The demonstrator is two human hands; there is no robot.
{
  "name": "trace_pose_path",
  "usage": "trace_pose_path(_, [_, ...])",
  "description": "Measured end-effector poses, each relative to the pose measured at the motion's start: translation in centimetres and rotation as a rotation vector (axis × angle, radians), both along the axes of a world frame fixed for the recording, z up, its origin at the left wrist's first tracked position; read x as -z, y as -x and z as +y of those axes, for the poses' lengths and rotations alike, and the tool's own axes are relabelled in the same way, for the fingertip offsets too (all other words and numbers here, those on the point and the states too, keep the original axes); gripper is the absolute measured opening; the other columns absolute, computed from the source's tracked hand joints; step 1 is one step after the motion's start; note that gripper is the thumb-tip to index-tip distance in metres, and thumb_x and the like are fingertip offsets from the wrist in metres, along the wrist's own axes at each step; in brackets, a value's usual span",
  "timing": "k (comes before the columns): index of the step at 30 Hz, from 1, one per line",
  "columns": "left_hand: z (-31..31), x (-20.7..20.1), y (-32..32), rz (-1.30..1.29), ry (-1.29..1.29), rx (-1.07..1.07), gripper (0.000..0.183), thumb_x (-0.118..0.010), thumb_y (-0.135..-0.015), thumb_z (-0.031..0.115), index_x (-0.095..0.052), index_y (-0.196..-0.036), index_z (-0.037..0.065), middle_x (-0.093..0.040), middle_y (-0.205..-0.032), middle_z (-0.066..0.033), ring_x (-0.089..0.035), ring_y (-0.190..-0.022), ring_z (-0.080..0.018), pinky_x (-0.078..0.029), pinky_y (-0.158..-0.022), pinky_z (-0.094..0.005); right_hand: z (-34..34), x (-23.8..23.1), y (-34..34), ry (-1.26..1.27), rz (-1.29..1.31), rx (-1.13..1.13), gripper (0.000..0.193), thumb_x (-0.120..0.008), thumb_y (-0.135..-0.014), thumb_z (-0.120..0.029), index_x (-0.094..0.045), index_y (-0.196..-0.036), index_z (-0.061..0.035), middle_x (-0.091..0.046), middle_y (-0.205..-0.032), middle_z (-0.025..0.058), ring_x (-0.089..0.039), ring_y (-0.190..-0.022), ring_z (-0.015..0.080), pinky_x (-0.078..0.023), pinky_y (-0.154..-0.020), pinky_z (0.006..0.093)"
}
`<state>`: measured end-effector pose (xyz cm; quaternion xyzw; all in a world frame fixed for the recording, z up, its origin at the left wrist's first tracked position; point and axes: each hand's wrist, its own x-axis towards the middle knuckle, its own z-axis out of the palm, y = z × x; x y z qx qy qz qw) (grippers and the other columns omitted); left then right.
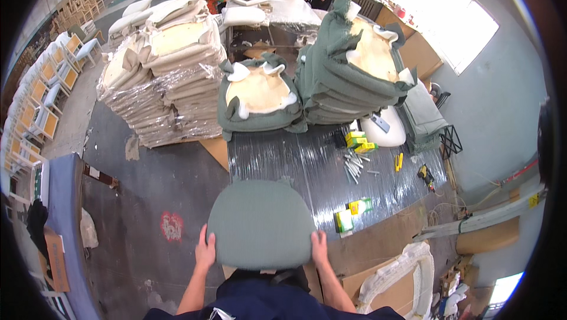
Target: The person staples fabric and foam layers onto a wooden cushion base using a pneumatic staple gun. They repeatedly stretch the material, align it, and secure it to the frame, then stack the finished cushions on a nearby table.
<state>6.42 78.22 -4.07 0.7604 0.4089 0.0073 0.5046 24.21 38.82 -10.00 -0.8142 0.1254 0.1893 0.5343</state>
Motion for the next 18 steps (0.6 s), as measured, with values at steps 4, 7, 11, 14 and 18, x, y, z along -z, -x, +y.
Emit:
trace_pose_path(4, [3.0, -9.5, -4.5, -0.44, -0.026, 0.058, 0.059, -0.052, -0.113, 0.039, -0.047, -0.159, 0.001, -0.058, -0.156, -0.0187, -0.052, -0.147, -0.0295, -0.039, -0.121, -0.0393, 2.6, -12.9, -4.9, -0.644, -0.022, -0.07, 0.068, -0.045, -0.116, -0.047, -0.036, -0.164, 0.0, -0.051, -0.156, 0.015, -0.048, -0.144, 0.0234, -0.039, -0.121, 0.0398])
trace_pose_path(7, [3.8, -11.8, -9.2, -0.578, -0.021, 0.098, 0.074, -0.071, -0.101, 0.036, -0.041, -0.163, 0.006, -0.063, -0.144, -0.0171, -0.06, -0.132, -0.0273, -0.046, -0.113, -0.0384, 3.3, -15.1, -8.3, -0.41, -0.256, -0.115, 0.063, -0.052, -0.115, -0.039, -0.034, -0.168, -0.011, -0.056, -0.141, 0.0033, -0.053, -0.123, 0.0116, -0.041, -0.101, 0.0268])
trace_pose_path(11, [5.7, -14.0, -12.5, -0.33, -0.148, 0.123, 0.081, -0.082, -0.091, 0.036, -0.047, -0.16, 0.013, -0.061, -0.14, -0.0113, -0.064, -0.115, -0.0254, -0.051, -0.101, -0.0368, 5.8, -17.1, -12.2, -0.251, -0.336, -0.186, 0.077, -0.075, -0.103, -0.02, -0.035, -0.167, -0.0077, -0.056, -0.113, 0.0014, -0.053, -0.1, 0.0082, -0.046, -0.083, 0.0259])
trace_pose_path(14, [6.4, -15.1, -13.0, -0.181, -0.297, 0.134, 0.079, -0.083, -0.089, 0.04, -0.052, -0.156, 0.012, -0.062, -0.129, -0.0117, -0.063, -0.113, -0.0267, -0.051, -0.099, -0.0368, 6.7, -18.4, -13.1, -0.174, -0.309, -0.207, 0.079, -0.079, -0.1, -0.025, -0.039, -0.165, -0.0077, -0.051, -0.106, -0.0008, -0.049, -0.094, 0.007, -0.044, -0.077, 0.0255])
trace_pose_path(18, [7.2, -14.2, -13.0, -0.344, -0.717, 0.196, 0.077, -0.085, -0.086, 0.039, -0.058, -0.151, 0.009, -0.064, -0.132, -0.0155, -0.062, -0.123, -0.034, -0.05, -0.106, -0.0439, 6.9, -18.2, -14.1, 0.253, -0.508, -0.246, 0.079, -0.086, -0.092, -0.029, -0.048, -0.156, -0.0027, -0.057, -0.118, 0.0086, -0.057, -0.102, 0.0167, -0.05, -0.089, 0.0331])
